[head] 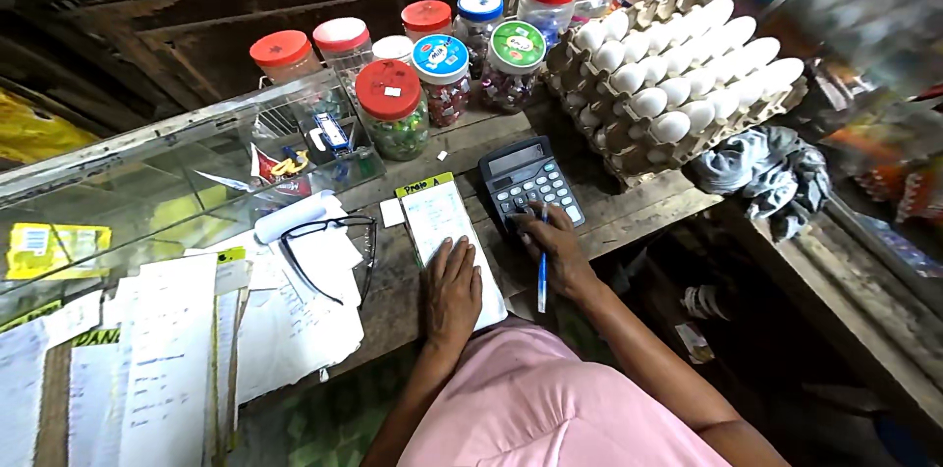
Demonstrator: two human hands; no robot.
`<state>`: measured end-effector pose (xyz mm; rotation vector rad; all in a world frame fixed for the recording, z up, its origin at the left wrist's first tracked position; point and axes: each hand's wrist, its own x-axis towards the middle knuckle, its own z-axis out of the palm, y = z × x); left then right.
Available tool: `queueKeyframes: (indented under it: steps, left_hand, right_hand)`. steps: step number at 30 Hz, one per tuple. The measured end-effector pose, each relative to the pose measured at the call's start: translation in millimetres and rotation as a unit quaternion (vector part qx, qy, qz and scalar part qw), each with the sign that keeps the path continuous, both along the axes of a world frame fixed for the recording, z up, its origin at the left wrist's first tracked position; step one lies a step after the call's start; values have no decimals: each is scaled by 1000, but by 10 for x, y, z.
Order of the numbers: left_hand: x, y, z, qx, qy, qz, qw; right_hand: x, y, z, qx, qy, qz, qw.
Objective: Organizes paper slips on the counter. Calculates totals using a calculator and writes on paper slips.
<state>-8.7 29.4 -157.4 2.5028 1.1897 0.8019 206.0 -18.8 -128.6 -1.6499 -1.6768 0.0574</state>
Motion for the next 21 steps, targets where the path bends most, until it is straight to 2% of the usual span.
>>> queueKeyframes:
  steps: [3,6,10,12,21]
  left_hand:
    - [-3,-3,5,-6,-5,-1,1000]
    - [1,1,6,-4,-6,-2,1000]
    - [-5,-3,28,-2,7,1,1000]
    - [-5,7,24,1,6,0,1000]
    - [-3,-1,-7,8,-15,2,1000]
  right_hand:
    - [117,-202,79,30,51,-34,998]
    - [293,-380,31,44,47,-77,995]
    - [393,-458,-132,-12,-3,-103,995]
    - [389,-485,-99,-28,-4,-110,993]
    - [308,-534,2,12,77,-70,995]
